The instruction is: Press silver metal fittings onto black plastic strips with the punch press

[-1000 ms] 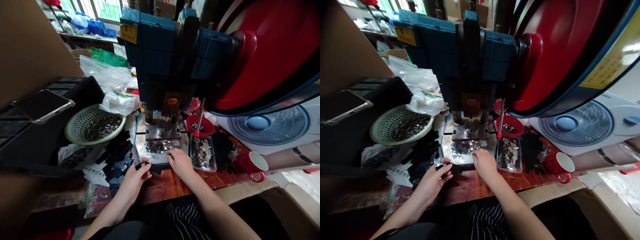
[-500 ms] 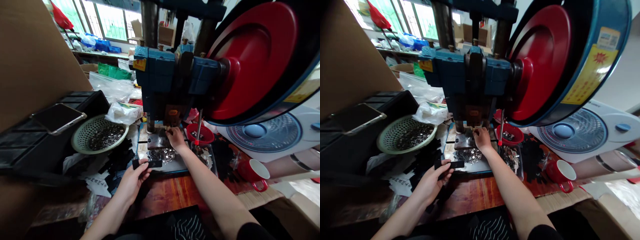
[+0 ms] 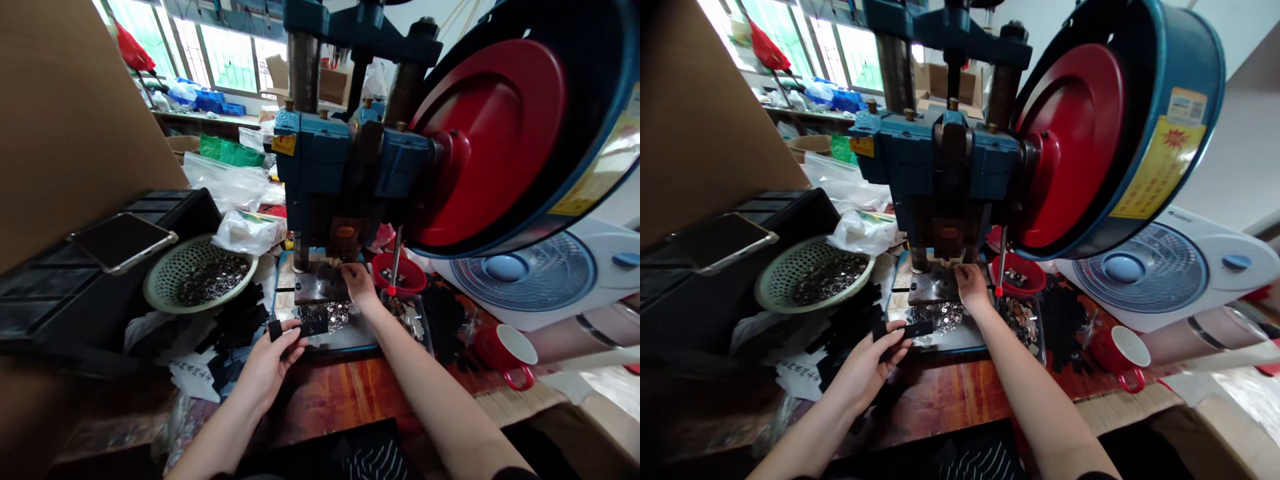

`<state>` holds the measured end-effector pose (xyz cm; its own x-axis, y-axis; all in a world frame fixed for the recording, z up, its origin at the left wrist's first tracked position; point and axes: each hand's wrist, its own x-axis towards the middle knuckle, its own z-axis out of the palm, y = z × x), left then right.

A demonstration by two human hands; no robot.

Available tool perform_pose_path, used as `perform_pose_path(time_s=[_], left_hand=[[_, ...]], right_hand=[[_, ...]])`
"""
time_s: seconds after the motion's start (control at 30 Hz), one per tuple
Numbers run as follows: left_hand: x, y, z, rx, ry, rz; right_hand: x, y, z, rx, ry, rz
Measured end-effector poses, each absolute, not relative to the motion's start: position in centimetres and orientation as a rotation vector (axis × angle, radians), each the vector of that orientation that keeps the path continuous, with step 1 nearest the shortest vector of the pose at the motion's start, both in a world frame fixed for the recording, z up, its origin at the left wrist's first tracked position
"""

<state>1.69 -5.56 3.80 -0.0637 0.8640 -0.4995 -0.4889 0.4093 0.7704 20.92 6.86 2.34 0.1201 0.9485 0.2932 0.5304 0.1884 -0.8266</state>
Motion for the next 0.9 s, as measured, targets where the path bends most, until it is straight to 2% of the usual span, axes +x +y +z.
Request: perform_pose_path(time_s=[0.07, 0.2, 0.3, 0.47, 0.6, 0.9], left_hand=[[1.9, -5.6, 3.6, 0.408, 1.17, 1.16], [2.4, -5.5, 3.3, 0.403, 1.129, 1.155], [2.6, -5.5, 3.5, 0.311, 1.006, 1.15], [1.9, -5.9, 4.4, 0.098, 0.56, 0.994], [1.6, -6.1, 4.5, 0.061, 0.458, 0.974], [1.6, -6.1, 4.5, 0.17, 0.499, 1.049]], right_hand=[[21.0, 4.5, 2.8, -1.429, -1.471, 0.648], [20.1, -1.0, 3.2, -1.219, -1.525, 1.233], [19.3, -3.8, 3.0, -1.179, -1.48, 1.341], [19.1, -5.1, 2.3, -1.181, -1.347, 1.211], [19.4, -5.5, 2.1, -1.15, -1.377, 1.107], [20.2, -6.0, 1.8, -1.032, -1.818, 0.325]])
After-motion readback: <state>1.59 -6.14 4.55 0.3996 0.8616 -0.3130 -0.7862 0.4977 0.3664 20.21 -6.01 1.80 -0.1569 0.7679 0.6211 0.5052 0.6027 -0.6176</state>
